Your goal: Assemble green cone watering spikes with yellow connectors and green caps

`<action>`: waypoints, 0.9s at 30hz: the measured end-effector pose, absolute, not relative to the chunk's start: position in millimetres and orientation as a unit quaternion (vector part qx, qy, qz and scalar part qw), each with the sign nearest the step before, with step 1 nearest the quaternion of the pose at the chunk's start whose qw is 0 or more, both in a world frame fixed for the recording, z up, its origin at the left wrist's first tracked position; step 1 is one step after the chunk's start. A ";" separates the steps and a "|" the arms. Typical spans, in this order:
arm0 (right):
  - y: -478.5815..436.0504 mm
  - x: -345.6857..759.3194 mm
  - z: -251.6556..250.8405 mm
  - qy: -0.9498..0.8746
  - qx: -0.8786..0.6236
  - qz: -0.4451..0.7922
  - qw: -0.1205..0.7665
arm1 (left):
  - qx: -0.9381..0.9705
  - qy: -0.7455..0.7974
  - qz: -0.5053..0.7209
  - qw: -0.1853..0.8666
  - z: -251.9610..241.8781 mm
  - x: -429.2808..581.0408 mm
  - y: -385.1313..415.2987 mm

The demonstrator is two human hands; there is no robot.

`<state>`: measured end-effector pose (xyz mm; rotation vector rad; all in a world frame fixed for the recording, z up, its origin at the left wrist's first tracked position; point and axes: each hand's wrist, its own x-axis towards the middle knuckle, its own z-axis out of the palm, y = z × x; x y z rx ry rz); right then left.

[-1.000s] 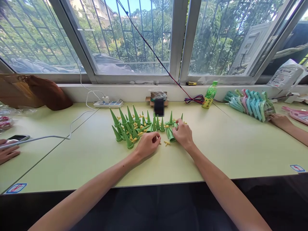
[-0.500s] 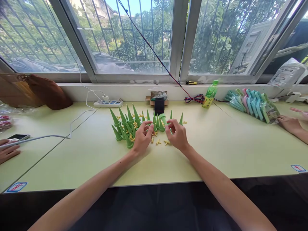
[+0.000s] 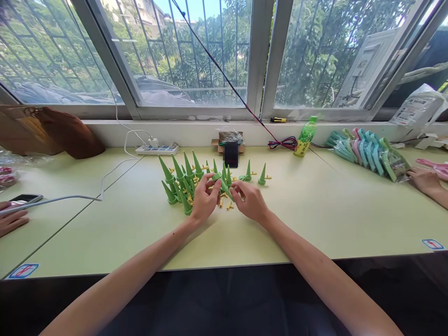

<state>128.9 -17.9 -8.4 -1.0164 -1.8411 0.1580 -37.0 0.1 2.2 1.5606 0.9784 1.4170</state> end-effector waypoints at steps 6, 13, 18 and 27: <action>-12.0 136.8 -9.3 -0.751 -0.451 0.031 0.481 | 0.624 0.416 0.571 0.334 3.9 -37.8 -1.6; -12.1 138.7 -5.1 -0.788 -0.468 0.001 0.400 | 0.640 0.432 0.547 0.325 6.3 -35.4 -5.9; -11.4 141.4 -4.0 -0.796 -0.486 -0.035 0.359 | 0.648 0.441 0.528 0.327 8.3 -35.6 -8.2; -9.7 143.4 -4.5 -0.788 -0.475 -0.040 0.390 | 0.656 0.438 0.524 0.321 7.7 -34.2 -7.5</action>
